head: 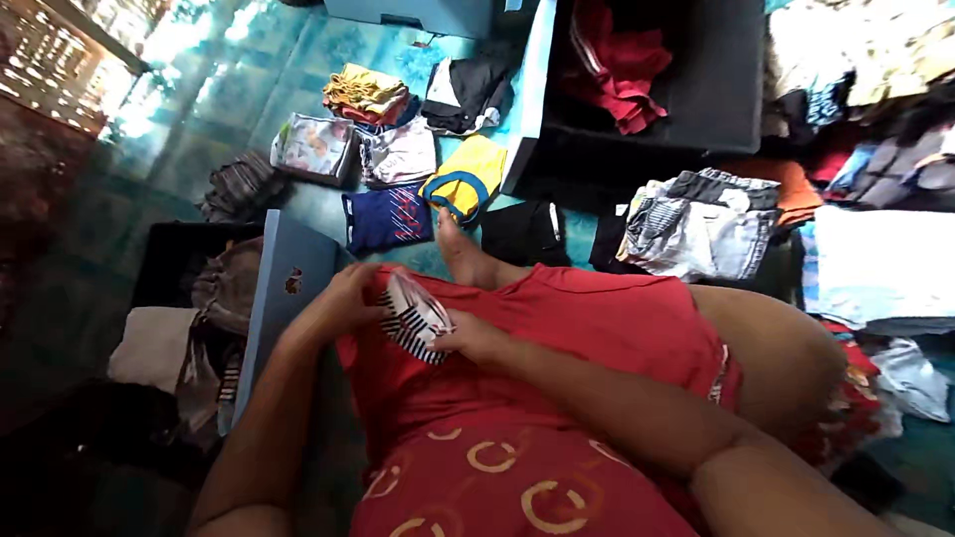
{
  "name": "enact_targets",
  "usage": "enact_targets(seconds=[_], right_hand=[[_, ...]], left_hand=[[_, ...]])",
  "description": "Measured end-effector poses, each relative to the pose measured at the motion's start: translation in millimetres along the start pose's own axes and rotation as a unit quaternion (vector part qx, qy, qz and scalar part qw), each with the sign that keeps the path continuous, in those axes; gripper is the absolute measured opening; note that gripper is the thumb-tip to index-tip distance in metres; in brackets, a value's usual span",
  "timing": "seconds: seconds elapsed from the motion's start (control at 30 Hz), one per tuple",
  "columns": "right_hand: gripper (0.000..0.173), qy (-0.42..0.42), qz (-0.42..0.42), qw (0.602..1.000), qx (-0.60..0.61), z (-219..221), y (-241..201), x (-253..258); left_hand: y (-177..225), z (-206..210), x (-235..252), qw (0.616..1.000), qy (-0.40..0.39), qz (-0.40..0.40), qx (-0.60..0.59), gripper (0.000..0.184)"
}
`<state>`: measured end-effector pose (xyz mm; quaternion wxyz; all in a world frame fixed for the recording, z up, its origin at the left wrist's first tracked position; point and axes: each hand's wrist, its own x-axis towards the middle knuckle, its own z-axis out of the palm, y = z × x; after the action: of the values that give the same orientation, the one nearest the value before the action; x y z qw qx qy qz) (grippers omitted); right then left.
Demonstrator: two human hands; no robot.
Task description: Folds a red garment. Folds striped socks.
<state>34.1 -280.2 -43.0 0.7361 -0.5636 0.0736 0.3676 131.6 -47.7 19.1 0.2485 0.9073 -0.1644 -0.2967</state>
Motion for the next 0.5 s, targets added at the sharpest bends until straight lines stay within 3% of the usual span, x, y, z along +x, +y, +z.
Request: enact_targets(seconds=[0.1,0.23,0.37,0.5], right_hand=[[0.040,-0.003,0.081,0.996,0.030,-18.2,3.9,8.6],[0.038,-0.034,0.097,0.994,0.028,-27.2,-3.5,11.7],[0.041,-0.024,0.085,0.996,0.029,-28.1,-4.2,21.3],[0.041,-0.004,0.082,0.996,0.041,-26.6,-2.8,26.4]], left_hand=[[6.7,18.1,-2.9,0.994,0.113,0.004,-0.009,0.080],[23.6,64.6,-29.1,0.966,0.258,-0.016,0.020,0.081],[20.6,125.0,-24.6,0.964,0.230,-0.014,0.135,0.090],[24.3,117.9,-19.0,0.973,0.186,-0.031,0.131,0.082]])
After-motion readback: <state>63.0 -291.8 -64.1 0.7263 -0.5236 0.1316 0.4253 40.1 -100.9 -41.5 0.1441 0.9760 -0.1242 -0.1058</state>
